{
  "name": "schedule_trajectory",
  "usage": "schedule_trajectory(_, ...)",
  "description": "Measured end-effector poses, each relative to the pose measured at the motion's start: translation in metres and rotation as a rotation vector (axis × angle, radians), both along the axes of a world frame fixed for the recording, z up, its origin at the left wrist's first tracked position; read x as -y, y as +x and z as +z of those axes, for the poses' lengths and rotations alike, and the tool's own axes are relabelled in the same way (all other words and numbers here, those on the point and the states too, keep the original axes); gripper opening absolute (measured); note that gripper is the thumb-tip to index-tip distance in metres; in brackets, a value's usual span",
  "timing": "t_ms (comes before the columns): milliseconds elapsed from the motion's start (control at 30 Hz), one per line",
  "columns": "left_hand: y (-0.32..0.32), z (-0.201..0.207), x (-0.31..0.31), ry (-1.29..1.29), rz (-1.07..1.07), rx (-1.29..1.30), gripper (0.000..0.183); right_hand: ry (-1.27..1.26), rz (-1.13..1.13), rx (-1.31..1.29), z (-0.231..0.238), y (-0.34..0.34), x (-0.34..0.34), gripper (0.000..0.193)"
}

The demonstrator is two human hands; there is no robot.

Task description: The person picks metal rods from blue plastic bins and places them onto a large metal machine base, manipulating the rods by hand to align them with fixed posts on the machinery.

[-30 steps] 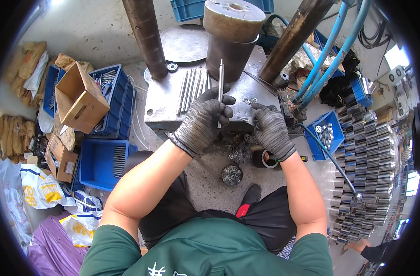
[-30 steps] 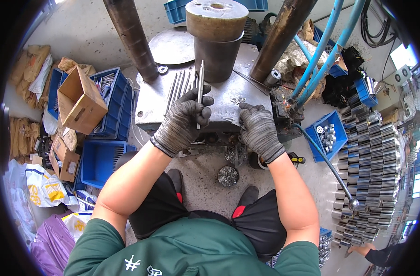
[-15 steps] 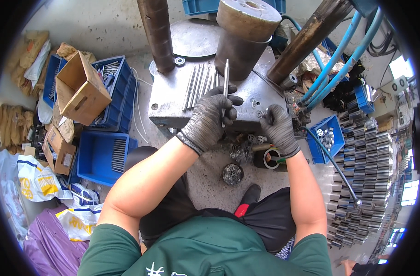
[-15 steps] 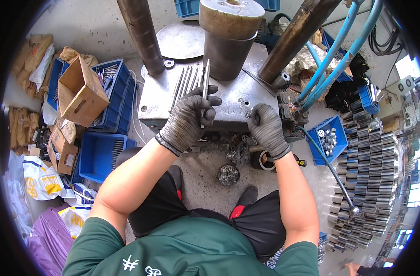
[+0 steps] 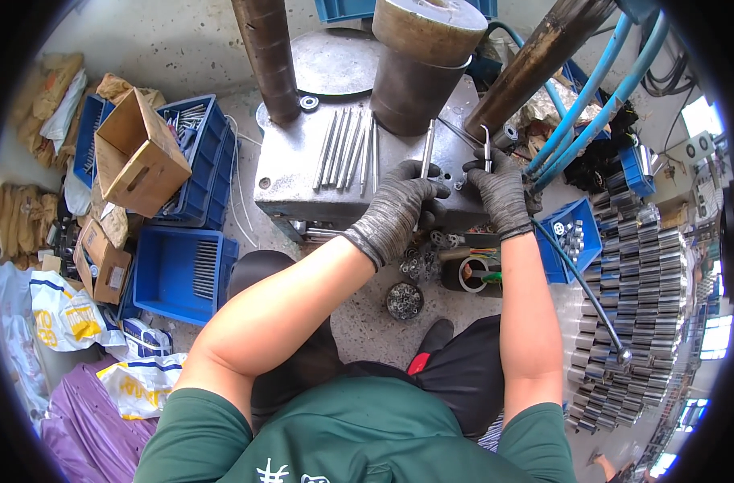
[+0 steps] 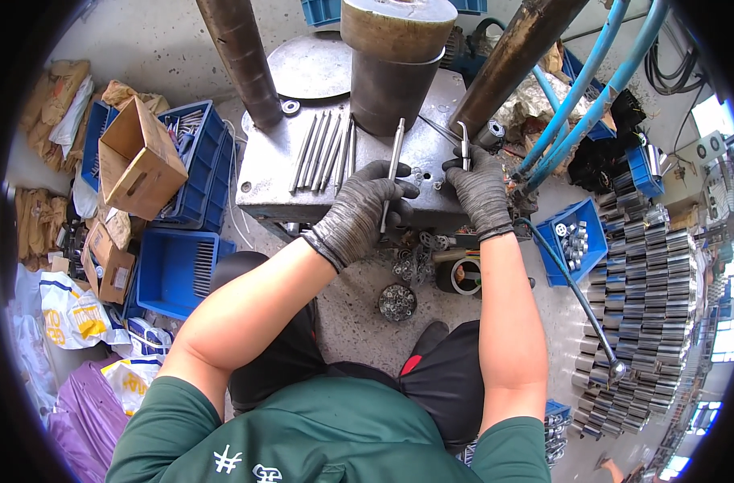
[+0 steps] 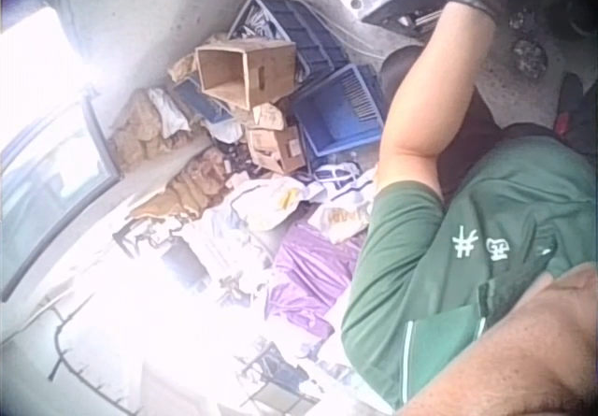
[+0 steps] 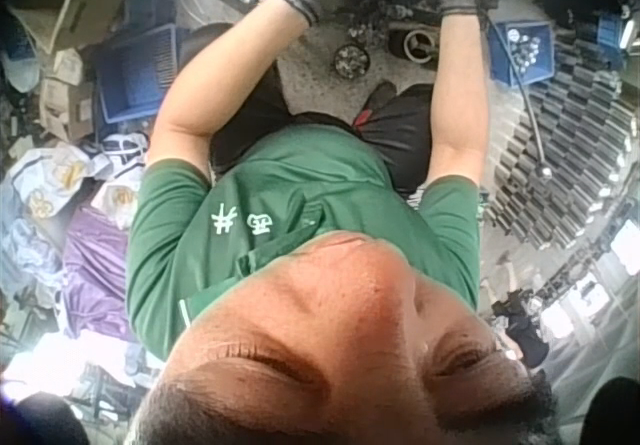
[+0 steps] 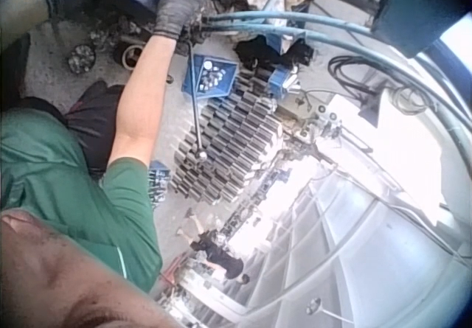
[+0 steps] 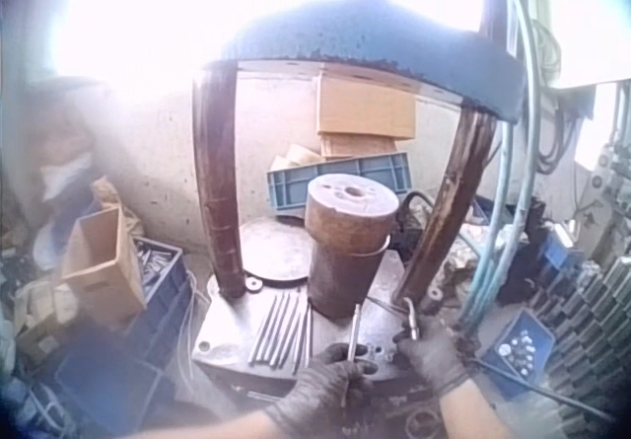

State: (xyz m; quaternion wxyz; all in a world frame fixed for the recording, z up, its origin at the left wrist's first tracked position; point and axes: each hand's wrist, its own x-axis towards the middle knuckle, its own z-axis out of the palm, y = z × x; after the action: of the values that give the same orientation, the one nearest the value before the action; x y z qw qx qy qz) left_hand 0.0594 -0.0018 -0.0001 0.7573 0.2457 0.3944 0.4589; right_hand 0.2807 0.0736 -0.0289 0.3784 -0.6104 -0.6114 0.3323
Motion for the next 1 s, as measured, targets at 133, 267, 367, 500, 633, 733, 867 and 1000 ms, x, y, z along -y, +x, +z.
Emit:
schedule_trajectory(133, 0.003, 0.005, -0.001, -0.011, -0.051, -0.070, 0.035, -0.058, -0.019, -0.080, 0.009, -0.003, -0.001, 0.038)
schedule_trajectory(267, 0.010, 0.003, -0.003, -0.008, -0.030, -0.039, 0.035, -0.119, -0.059, -0.058, 0.023, -0.002, -0.005, 0.037)
schedule_trajectory(367, 0.012, 0.004, -0.004, -0.030, -0.024, -0.047, 0.033, -0.166, -0.095, 0.007, 0.022, 0.000, -0.010, 0.038)
schedule_trajectory(500, 0.012, 0.002, -0.003, 0.038, -0.056, -0.064, 0.028, -0.175, -0.071, -0.093, 0.023, 0.000, -0.004, 0.037)
schedule_trajectory(633, 0.011, 0.000, -0.004, 0.016, -0.019, -0.093, 0.024, -0.028, 0.099, -0.396, 0.046, -0.018, 0.029, 0.035)
schedule_trajectory(733, 0.009, 0.001, -0.001, -0.019, -0.056, -0.030, 0.025, 0.044, 0.274, -0.535, 0.055, -0.031, 0.055, 0.038)
schedule_trajectory(867, 0.009, -0.004, 0.007, -0.013, -0.127, 0.104, 0.026, 0.145, 0.306, -0.454, 0.045, -0.034, 0.071, 0.035)
schedule_trajectory(1000, 0.001, 0.002, 0.012, -0.001, -0.213, 0.061, 0.031, 0.280, 0.191, -0.143, 0.038, -0.033, 0.080, 0.033)
